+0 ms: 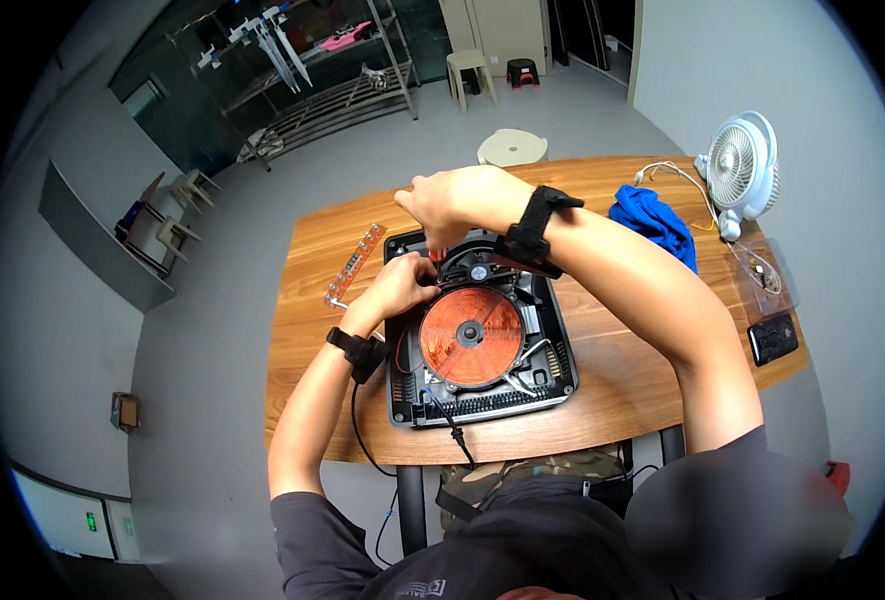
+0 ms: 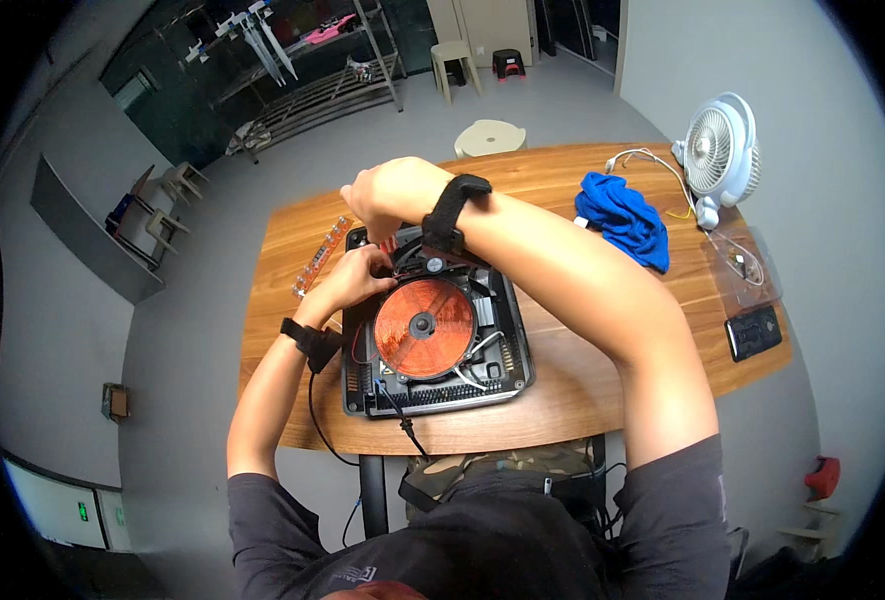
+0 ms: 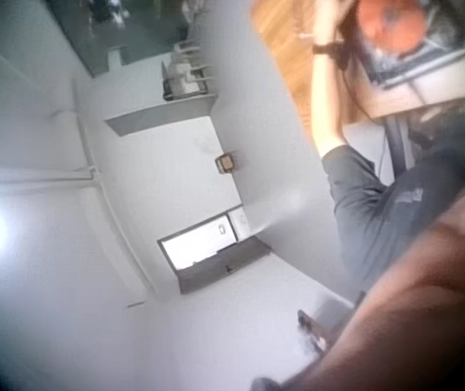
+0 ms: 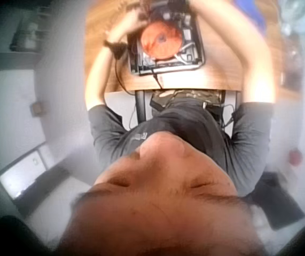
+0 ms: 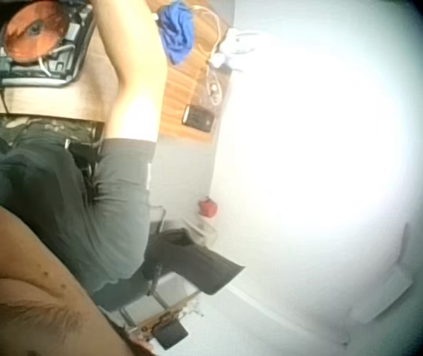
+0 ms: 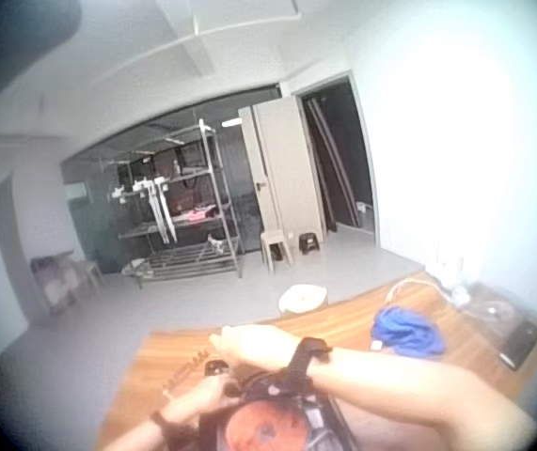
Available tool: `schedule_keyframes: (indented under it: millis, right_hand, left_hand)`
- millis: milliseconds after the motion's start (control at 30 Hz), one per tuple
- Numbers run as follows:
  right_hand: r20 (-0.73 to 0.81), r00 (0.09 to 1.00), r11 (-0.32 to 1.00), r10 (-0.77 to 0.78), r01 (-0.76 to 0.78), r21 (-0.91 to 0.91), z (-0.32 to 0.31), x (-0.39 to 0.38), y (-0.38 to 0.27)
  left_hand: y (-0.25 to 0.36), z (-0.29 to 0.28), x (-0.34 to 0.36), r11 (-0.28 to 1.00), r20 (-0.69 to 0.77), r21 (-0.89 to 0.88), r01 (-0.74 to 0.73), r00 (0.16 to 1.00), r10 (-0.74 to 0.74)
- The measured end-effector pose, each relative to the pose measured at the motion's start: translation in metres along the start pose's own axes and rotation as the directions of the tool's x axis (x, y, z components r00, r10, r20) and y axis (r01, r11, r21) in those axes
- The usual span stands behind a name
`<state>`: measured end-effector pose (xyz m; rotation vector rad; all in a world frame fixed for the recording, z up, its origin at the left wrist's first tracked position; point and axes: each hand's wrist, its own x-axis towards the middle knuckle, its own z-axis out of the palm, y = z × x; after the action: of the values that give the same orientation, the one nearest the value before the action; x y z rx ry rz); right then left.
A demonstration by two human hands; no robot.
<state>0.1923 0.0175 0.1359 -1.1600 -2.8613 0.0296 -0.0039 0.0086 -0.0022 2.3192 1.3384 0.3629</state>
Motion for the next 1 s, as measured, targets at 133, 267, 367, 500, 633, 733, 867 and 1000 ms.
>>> schedule_keyframes:
  millis: [133,267,367,500,633,733,867,1000]
  right_hand:
    - [0.136,0.986,0.995,-0.092,0.085,0.054,-0.008,0.006,0.003]
    - [0.025,0.997,0.997,-0.074,0.074,0.005,0.003,0.007,0.000]
    - [-0.050,0.995,0.996,-0.084,0.084,0.006,0.010,0.009,-0.006]
    - [0.024,0.999,0.999,0.049,-0.049,-0.006,0.001,0.006,-0.018]
    - [0.136,0.988,0.996,-0.080,0.084,-0.024,-0.004,0.001,-0.014]
    - [0.059,0.988,0.987,-0.143,0.138,0.077,0.008,0.010,-0.011]
    - [0.018,0.996,0.997,-0.082,0.082,0.001,0.007,0.011,-0.012]
    - [0.042,0.997,0.998,0.060,-0.060,-0.004,0.006,0.017,-0.010]
  left_hand:
    - [-0.010,0.005,0.000,0.999,-0.035,-0.006,-0.040,0.999,0.040]
    - [-0.002,0.003,0.001,1.000,0.007,0.017,-0.010,1.000,0.010]
    - [0.003,0.000,0.001,1.000,0.017,0.015,0.015,1.000,-0.015]
    - [-0.003,0.004,-0.003,0.998,-0.027,0.042,-0.053,0.998,0.054]
    - [-0.004,0.002,0.000,0.999,0.003,0.039,-0.030,1.000,0.030]
    - [-0.003,0.002,-0.003,1.000,-0.012,0.020,0.001,1.000,-0.001]
    - [-0.003,0.003,0.000,1.000,-0.022,0.004,0.006,1.000,-0.006]
    - [0.000,0.003,0.004,1.000,0.006,0.025,-0.005,1.000,0.004]
